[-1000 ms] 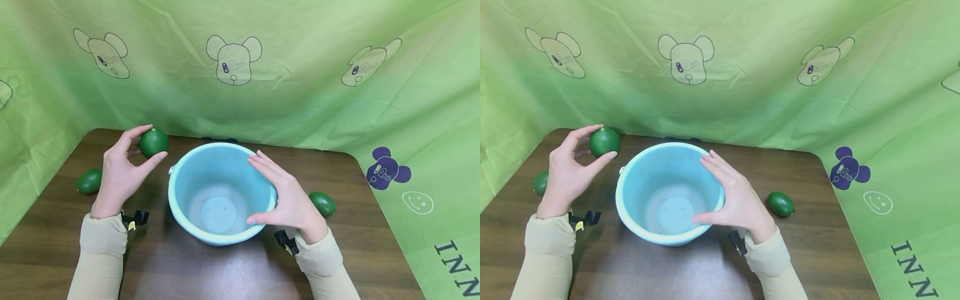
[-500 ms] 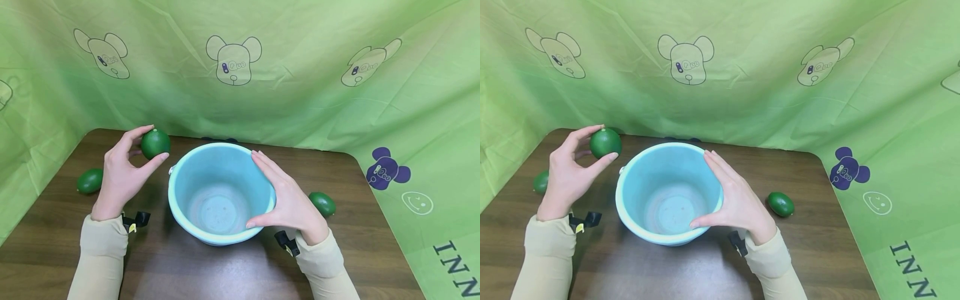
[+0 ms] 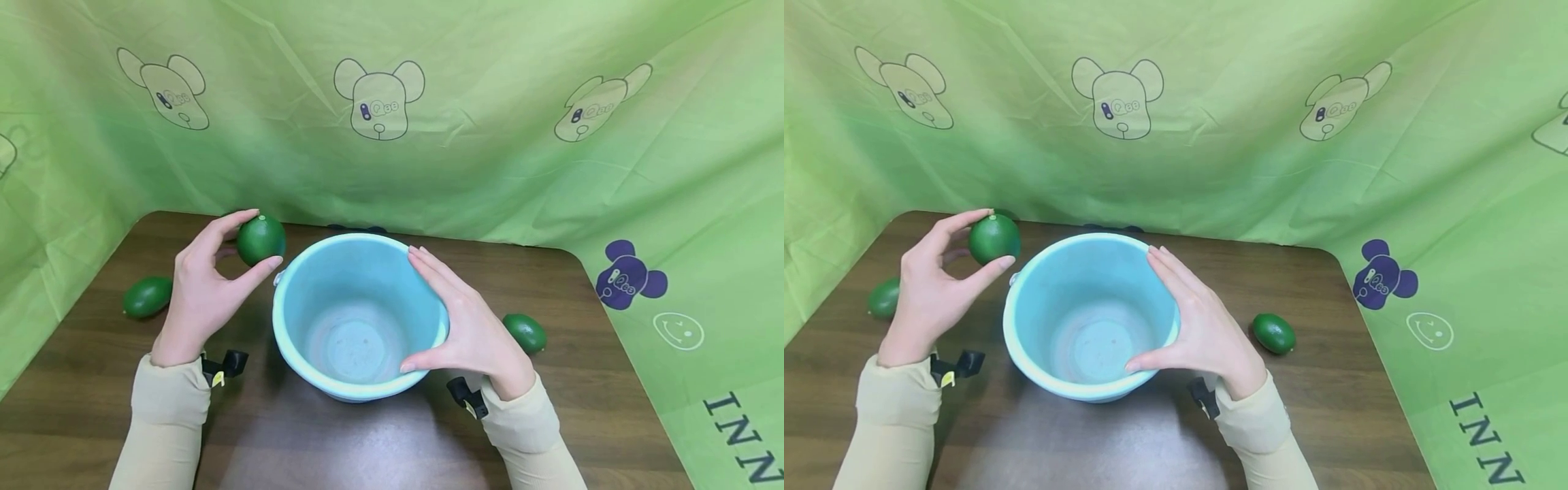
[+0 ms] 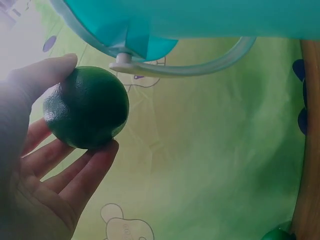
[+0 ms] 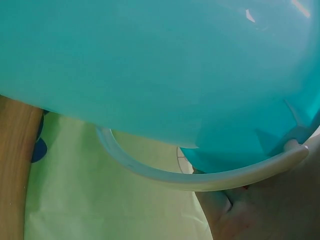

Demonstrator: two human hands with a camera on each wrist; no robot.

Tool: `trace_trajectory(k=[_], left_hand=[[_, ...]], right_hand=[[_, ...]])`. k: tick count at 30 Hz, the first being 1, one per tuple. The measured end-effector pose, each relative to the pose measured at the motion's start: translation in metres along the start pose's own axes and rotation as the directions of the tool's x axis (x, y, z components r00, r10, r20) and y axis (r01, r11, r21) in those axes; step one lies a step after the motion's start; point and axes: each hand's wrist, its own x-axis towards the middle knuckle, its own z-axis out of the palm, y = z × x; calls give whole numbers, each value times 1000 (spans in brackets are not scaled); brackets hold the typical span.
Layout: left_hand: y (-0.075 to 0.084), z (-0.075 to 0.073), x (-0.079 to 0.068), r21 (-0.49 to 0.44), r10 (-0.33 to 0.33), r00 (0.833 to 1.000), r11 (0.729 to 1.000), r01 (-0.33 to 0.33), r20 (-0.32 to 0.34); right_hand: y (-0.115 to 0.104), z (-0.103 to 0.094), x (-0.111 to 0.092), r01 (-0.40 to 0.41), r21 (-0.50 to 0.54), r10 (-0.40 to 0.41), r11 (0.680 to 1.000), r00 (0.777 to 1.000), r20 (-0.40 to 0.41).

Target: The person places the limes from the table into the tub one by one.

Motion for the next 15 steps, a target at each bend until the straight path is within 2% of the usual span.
trace_trajectory(k=[9, 15], left_hand=[[11, -2, -1, -3, 31, 999, 1000, -31, 39], [18, 1, -2, -18, 62, 998, 998, -61, 27]], right_hand=[[-1, 0, 0, -3, 6, 3, 1000, 1000, -3], [-2, 0, 1, -11, 11, 11, 1000, 1000, -1]])
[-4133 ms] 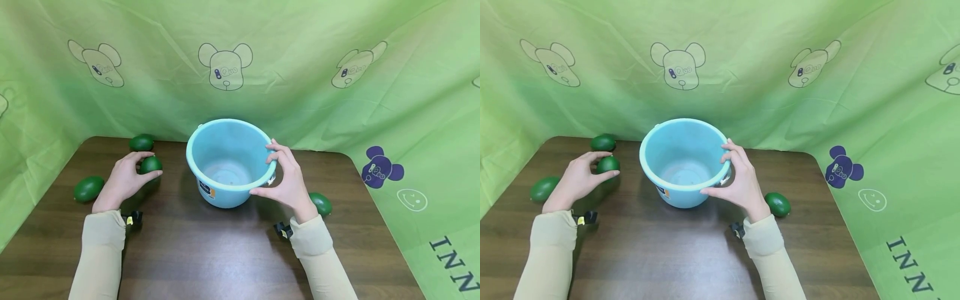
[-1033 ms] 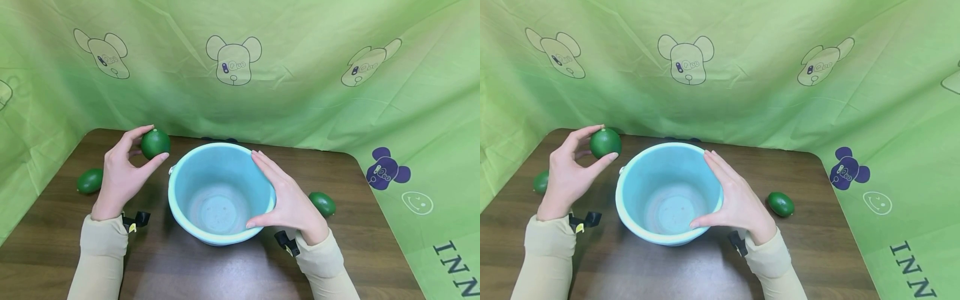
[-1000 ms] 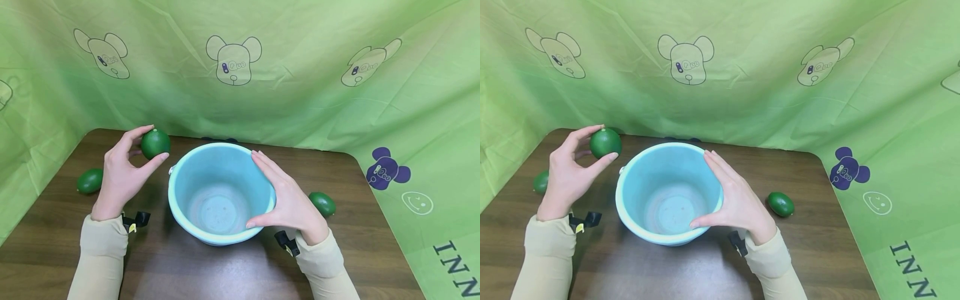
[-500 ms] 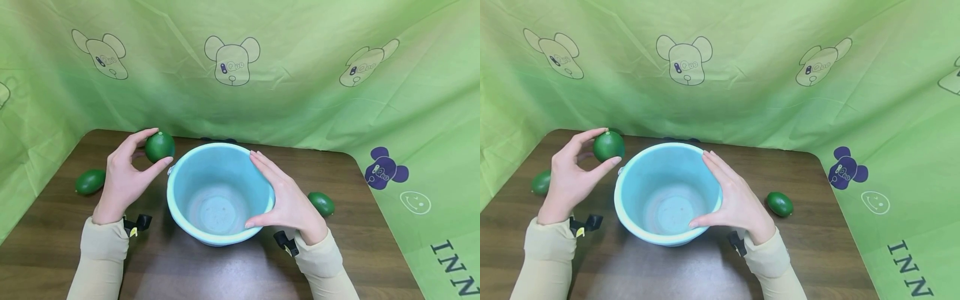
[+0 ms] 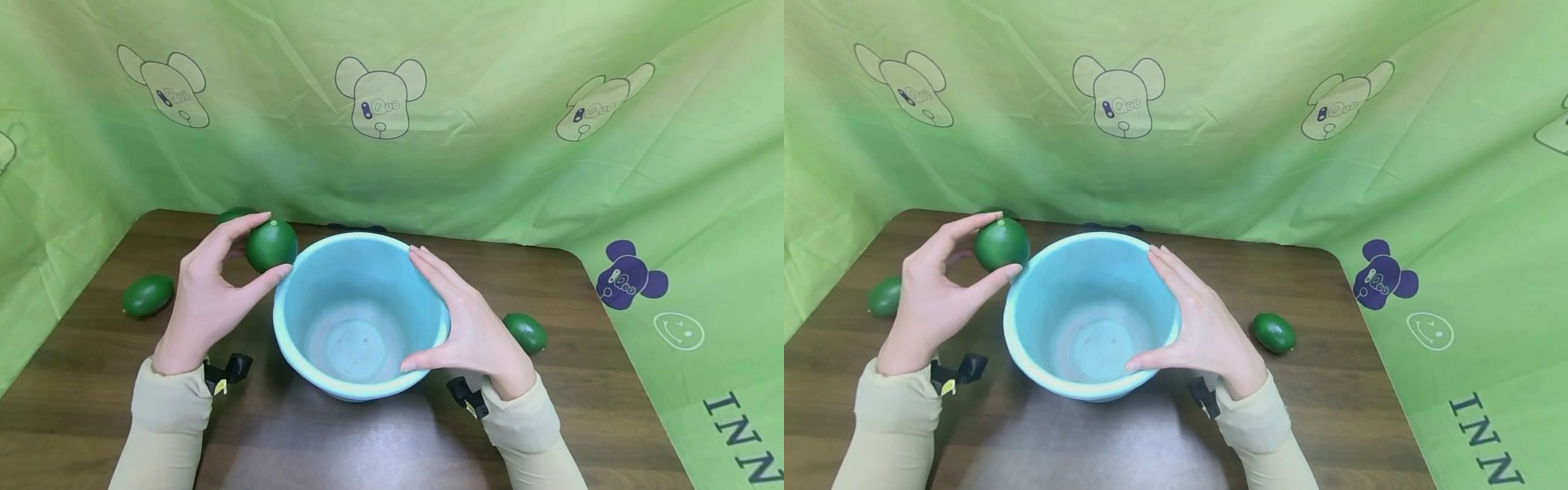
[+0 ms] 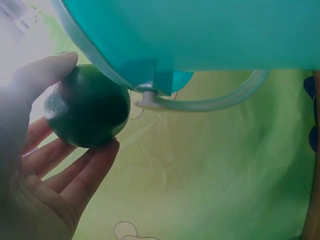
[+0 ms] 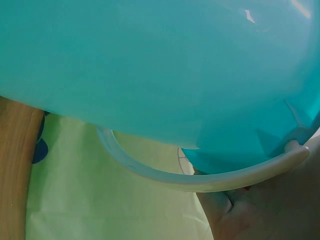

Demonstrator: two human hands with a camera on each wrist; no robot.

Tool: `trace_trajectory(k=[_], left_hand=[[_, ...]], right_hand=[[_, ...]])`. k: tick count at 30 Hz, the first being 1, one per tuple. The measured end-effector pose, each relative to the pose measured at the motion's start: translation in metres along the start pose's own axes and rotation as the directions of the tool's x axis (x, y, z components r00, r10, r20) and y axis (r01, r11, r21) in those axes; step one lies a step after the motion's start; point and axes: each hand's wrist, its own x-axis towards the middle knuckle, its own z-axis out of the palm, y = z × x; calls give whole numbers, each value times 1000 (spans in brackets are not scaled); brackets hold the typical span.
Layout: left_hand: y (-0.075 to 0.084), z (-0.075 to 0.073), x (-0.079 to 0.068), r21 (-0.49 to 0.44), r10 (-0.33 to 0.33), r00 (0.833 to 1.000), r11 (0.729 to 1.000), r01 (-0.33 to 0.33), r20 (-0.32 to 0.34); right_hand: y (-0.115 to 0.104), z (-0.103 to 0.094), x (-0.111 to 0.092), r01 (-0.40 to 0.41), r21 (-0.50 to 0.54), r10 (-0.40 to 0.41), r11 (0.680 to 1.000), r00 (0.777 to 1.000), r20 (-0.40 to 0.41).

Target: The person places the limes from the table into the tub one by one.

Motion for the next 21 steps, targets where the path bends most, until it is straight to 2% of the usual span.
trace_trajectory(k=[5, 14, 21], left_hand=[[4, 1, 0, -19, 38, 999, 999, -38, 2], [9, 2, -1, -13, 66, 997, 998, -66, 28], [11, 5, -1, -42, 135, 990, 990, -133, 44]], right_hand=[[1, 0, 0, -1, -2, 1, 1000, 1000, -4], [1, 1, 0, -4, 5, 4, 1000, 1000, -6], [0, 1, -1, -21, 3, 21, 1000, 1000, -8]])
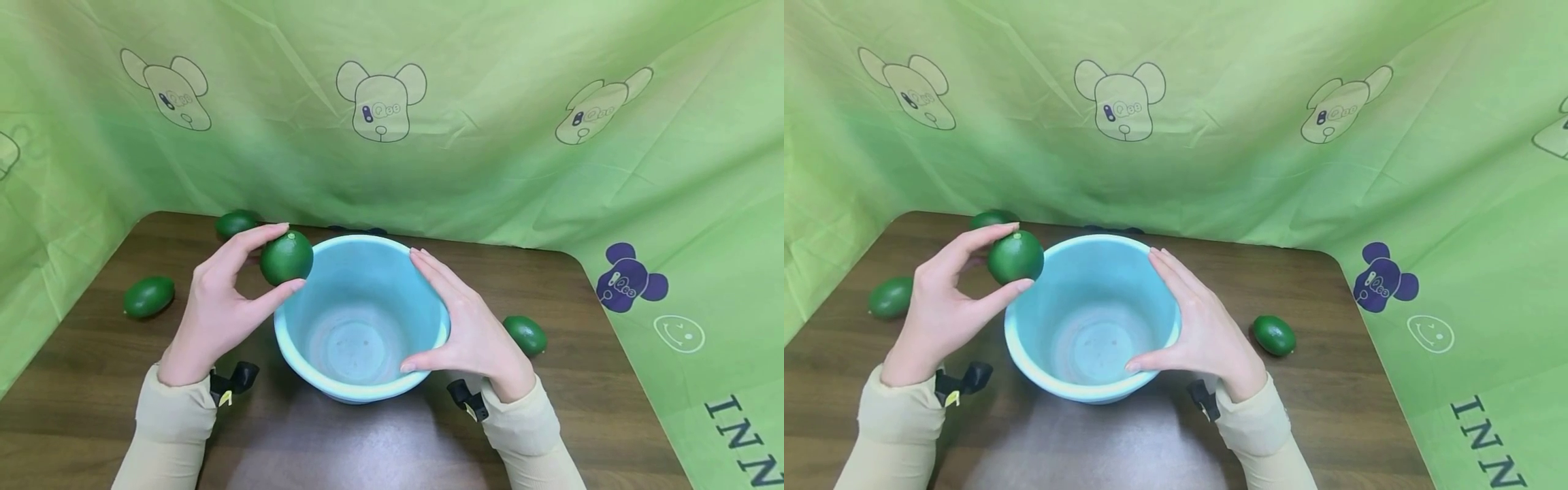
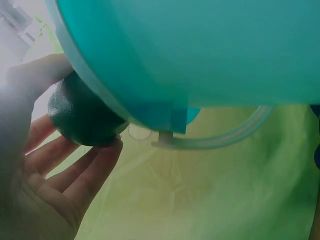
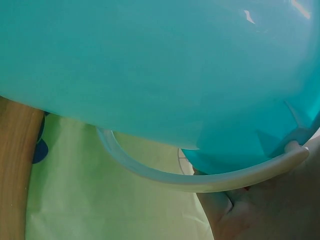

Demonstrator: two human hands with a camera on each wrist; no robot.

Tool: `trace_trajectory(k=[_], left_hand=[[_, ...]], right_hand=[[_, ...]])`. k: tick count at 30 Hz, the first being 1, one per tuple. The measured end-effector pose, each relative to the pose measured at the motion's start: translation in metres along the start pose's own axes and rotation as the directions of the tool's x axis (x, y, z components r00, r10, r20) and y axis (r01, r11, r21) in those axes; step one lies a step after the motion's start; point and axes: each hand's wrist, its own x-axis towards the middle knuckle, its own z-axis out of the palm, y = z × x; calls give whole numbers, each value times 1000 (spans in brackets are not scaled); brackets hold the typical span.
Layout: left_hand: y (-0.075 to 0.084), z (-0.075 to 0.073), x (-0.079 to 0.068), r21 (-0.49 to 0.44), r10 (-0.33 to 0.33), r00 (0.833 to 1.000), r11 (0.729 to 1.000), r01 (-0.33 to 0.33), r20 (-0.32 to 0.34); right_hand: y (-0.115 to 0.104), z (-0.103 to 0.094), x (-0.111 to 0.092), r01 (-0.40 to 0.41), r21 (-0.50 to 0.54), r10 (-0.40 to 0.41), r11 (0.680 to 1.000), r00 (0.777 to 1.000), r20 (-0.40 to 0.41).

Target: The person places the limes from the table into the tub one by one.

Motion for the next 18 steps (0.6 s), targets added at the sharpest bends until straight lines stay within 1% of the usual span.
trace_trajectory(k=[8, 14, 18], left_hand=[[8, 7, 2, -53, 43, 996, 998, -39, 73], [11, 11, 2, -57, 79, 992, 996, -74, 99], [12, 13, 1, -68, 83, 989, 995, -75, 124]], right_hand=[[-1, 0, 0, 1, 11, -1, 1000, 1000, -1], [0, 0, 1, 13, 10, -13, 1000, 1000, -4], [1, 1, 1, 11, 12, -11, 1000, 1000, -4]])
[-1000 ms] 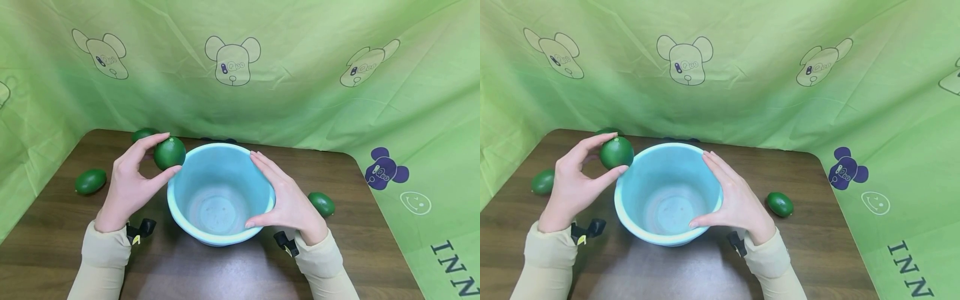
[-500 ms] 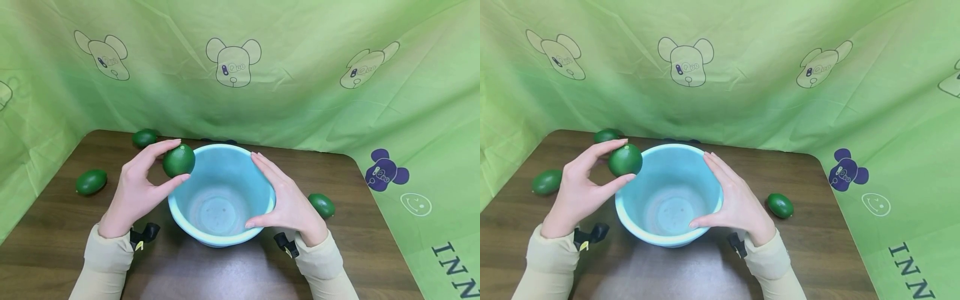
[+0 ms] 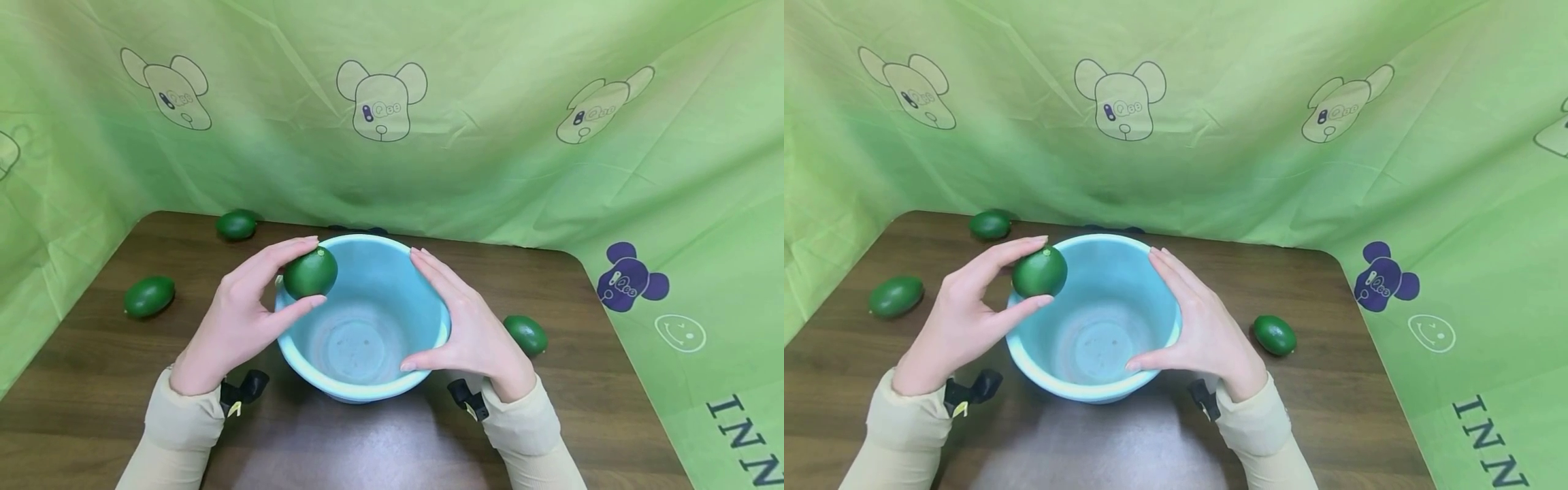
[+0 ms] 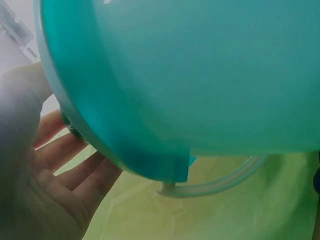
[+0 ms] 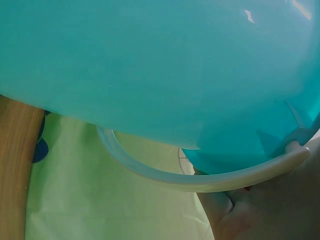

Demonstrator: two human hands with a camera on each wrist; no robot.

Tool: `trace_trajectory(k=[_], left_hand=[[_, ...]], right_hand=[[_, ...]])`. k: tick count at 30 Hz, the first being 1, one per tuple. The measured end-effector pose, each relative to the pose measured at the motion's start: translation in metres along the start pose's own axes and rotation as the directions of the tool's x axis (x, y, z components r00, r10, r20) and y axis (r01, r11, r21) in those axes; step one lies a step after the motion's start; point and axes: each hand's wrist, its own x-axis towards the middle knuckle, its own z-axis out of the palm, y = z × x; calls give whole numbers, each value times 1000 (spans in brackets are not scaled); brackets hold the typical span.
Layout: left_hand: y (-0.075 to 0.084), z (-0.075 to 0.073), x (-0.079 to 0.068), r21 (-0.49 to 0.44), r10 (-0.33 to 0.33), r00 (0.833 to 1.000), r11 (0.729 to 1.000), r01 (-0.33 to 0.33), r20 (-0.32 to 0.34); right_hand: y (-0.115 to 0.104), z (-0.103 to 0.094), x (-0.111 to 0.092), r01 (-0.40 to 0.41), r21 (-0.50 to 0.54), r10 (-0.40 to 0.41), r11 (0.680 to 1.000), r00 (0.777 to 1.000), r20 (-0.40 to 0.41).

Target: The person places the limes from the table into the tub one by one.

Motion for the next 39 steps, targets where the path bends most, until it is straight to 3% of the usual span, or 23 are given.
trace_trajectory(k=[21, 32, 39], left_hand=[[12, 9, -2, -47, 6, 990, 999, 0, 139], [17, 13, -4, -72, -19, 973, 997, 37, 231], [19, 13, -4, -76, -19, 967, 996, 39, 254]], right_hand=[[-1, 0, 1, -11, 4, 11, 1000, 1000, 4], [1, 1, 1, -14, 3, 14, 1000, 1000, 11], [0, 0, 1, -19, 9, 19, 1000, 1000, 15]])
